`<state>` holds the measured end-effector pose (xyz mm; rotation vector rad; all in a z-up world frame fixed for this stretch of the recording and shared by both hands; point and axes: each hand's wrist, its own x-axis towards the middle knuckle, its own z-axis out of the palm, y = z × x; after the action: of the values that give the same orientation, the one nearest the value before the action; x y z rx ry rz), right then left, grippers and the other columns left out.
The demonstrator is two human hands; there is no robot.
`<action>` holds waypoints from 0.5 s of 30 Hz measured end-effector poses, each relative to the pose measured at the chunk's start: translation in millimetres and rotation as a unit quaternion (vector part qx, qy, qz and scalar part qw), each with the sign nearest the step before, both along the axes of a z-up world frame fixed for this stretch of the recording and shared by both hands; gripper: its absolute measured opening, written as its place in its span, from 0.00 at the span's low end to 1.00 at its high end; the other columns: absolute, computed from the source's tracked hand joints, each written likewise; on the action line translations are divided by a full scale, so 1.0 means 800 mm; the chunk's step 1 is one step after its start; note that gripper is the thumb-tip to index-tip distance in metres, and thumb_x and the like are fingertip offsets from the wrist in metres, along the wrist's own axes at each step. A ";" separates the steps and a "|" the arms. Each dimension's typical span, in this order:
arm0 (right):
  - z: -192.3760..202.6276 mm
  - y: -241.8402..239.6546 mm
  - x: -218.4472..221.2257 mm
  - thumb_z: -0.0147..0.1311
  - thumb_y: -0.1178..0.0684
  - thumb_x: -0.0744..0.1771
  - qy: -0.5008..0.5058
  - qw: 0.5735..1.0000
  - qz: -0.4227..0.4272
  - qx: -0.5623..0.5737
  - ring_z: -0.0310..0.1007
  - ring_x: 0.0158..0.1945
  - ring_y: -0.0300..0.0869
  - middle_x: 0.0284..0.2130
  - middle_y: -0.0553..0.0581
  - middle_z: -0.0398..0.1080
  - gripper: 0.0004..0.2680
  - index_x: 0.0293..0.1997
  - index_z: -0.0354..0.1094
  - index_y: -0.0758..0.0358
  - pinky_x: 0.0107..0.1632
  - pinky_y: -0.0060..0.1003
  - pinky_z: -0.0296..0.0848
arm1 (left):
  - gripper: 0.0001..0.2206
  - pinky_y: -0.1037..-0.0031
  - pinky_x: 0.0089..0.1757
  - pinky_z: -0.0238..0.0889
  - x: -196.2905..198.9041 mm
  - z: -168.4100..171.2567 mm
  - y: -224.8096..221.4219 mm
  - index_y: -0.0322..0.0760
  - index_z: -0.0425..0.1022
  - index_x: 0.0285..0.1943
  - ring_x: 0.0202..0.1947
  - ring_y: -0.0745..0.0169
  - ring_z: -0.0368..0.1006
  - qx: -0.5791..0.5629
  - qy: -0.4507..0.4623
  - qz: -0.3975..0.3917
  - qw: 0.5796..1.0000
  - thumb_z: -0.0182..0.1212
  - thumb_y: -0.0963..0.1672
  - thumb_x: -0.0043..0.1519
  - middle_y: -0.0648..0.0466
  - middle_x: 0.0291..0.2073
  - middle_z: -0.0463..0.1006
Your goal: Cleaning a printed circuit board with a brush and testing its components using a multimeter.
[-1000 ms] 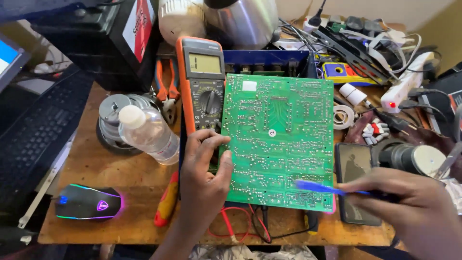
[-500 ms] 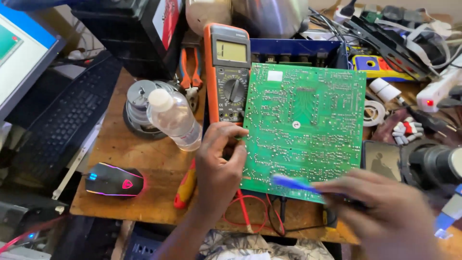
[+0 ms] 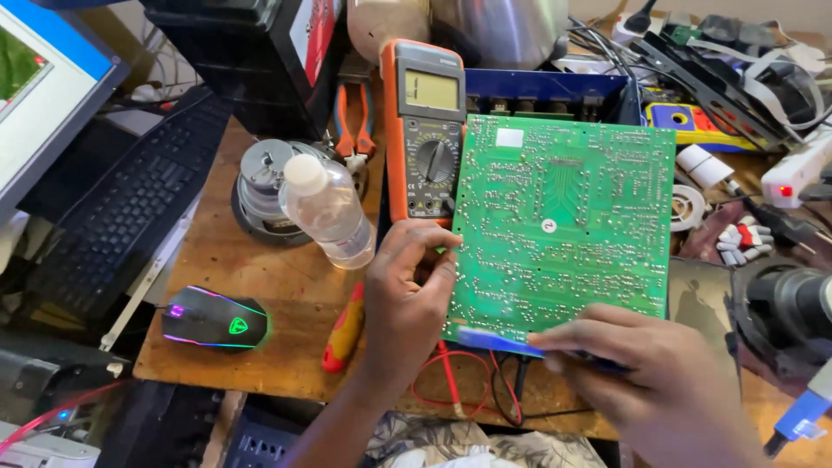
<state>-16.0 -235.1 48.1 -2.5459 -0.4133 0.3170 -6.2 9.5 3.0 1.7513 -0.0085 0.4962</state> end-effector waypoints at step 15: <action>-0.003 -0.088 -0.002 0.63 0.64 0.70 -0.095 0.948 -0.281 0.117 0.77 0.43 0.47 0.41 0.66 0.80 0.09 0.56 0.82 0.70 0.45 0.35 0.70 | 0.07 0.77 0.35 0.69 0.001 -0.001 -0.001 0.35 0.81 0.44 0.35 0.66 0.74 0.017 -0.003 -0.005 1.000 0.62 0.34 0.65 0.52 0.45 0.78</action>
<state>-17.4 -305.9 45.8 -2.3394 0.2047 -0.1832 -5.3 9.1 2.3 1.7828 -0.0291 0.4964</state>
